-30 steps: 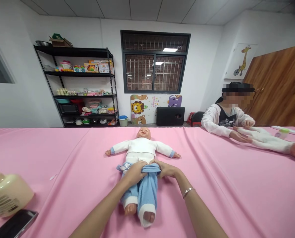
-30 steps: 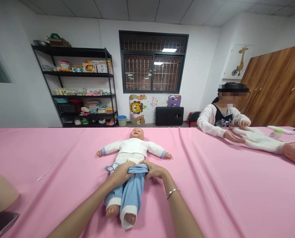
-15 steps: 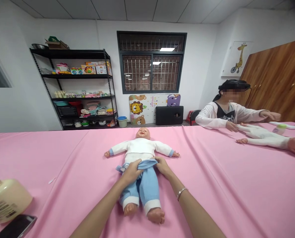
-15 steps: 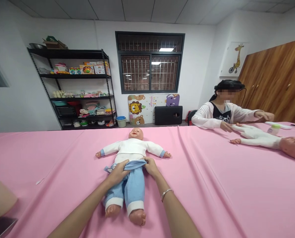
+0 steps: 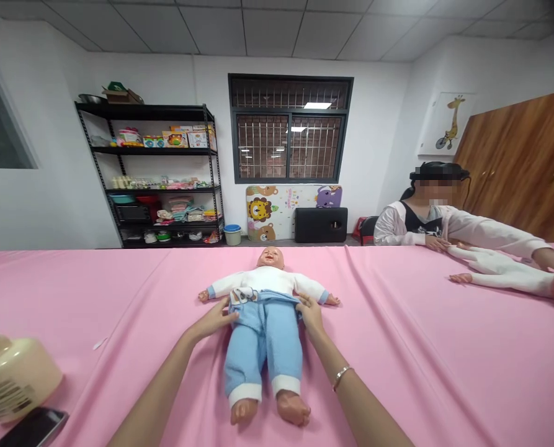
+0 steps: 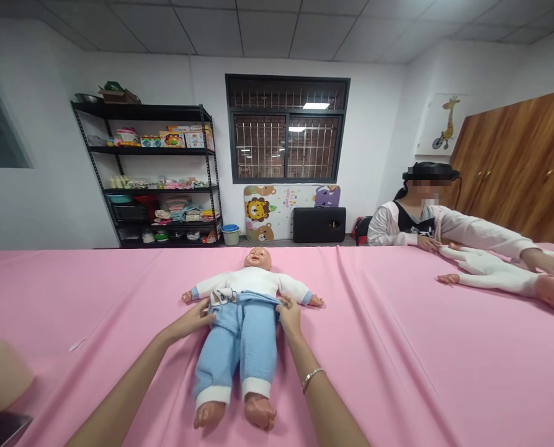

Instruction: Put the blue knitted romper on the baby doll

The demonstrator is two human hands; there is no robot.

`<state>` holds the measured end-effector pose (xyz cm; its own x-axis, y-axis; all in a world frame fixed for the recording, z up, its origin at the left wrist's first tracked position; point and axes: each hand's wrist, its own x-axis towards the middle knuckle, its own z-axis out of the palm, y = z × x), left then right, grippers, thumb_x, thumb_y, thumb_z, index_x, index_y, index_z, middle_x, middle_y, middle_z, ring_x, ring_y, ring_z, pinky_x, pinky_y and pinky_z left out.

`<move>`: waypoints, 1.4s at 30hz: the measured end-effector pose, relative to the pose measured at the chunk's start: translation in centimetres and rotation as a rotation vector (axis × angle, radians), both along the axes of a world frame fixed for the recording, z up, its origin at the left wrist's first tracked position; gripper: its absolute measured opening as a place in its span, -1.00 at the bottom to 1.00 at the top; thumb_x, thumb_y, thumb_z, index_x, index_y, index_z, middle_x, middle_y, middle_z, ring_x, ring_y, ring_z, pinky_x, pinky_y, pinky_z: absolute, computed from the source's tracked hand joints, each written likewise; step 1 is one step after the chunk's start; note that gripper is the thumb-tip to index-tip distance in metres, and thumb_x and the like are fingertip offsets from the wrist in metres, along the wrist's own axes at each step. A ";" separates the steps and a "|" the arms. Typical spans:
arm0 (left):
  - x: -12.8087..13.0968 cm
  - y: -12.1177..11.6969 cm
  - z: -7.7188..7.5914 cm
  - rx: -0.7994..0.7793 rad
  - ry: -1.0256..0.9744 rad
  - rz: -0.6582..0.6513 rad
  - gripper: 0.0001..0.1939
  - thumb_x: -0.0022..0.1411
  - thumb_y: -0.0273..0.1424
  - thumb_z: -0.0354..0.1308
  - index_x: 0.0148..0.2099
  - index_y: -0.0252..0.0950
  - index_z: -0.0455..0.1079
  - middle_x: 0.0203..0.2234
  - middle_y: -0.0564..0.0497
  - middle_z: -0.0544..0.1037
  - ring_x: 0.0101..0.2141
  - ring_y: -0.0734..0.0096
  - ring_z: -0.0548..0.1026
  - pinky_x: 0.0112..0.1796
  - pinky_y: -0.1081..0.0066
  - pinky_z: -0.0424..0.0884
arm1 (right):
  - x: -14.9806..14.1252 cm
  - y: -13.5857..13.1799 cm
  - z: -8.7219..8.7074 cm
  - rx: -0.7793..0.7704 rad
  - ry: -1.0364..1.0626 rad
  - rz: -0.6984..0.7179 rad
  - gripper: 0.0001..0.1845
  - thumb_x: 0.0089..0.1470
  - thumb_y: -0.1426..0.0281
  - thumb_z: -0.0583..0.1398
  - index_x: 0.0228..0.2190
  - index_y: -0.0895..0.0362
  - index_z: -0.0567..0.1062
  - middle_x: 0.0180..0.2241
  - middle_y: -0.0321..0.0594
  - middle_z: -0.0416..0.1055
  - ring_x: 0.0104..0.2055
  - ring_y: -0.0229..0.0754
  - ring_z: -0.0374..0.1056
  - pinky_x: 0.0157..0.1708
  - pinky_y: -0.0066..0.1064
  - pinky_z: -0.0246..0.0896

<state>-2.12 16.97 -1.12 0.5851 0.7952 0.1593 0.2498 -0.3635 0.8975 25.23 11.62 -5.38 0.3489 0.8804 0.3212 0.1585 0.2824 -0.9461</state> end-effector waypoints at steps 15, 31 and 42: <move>3.2 0.2 -2.7 0.085 -0.221 0.287 -0.46 0.17 -0.11 0.01 0.08 -0.39 0.23 0.06 -0.17 0.33 0.09 0.11 0.23 0.13 0.16 0.08 | -3.5 -1.2 1.9 -0.131 -0.387 0.270 -0.39 -0.07 0.05 0.21 -0.04 0.15 0.35 -0.10 -0.11 0.37 -0.06 -0.01 0.27 -0.03 -0.19 0.14; 2.5 -2.8 1.6 -0.127 -0.012 -0.012 -0.72 0.05 -0.21 0.15 -0.28 -0.33 0.38 -0.35 0.01 0.46 -0.30 0.27 0.39 -0.33 0.39 0.28 | 0.4 -2.4 5.1 -0.160 0.081 0.464 -0.47 -0.16 0.10 0.29 -0.17 0.17 0.49 -0.13 -0.15 0.42 -0.02 0.02 0.28 0.07 -0.15 0.08; 4.8 -2.1 1.6 0.078 -0.319 0.395 -0.62 0.03 -0.13 0.05 -0.24 -0.34 0.36 -0.34 -0.02 0.47 -0.26 0.26 0.39 -0.22 0.36 0.30 | -0.1 0.5 2.9 0.042 0.095 0.225 -0.63 -0.20 0.15 0.26 -0.43 0.17 0.38 -0.38 -0.23 0.37 -0.30 -0.15 0.26 -0.25 -0.36 0.19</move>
<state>2.72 14.91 0.51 0.1546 0.9245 0.3484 0.0999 -0.3654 0.9255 25.09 12.10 -2.52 0.1757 0.9259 0.3344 -0.0021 0.3400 -0.9404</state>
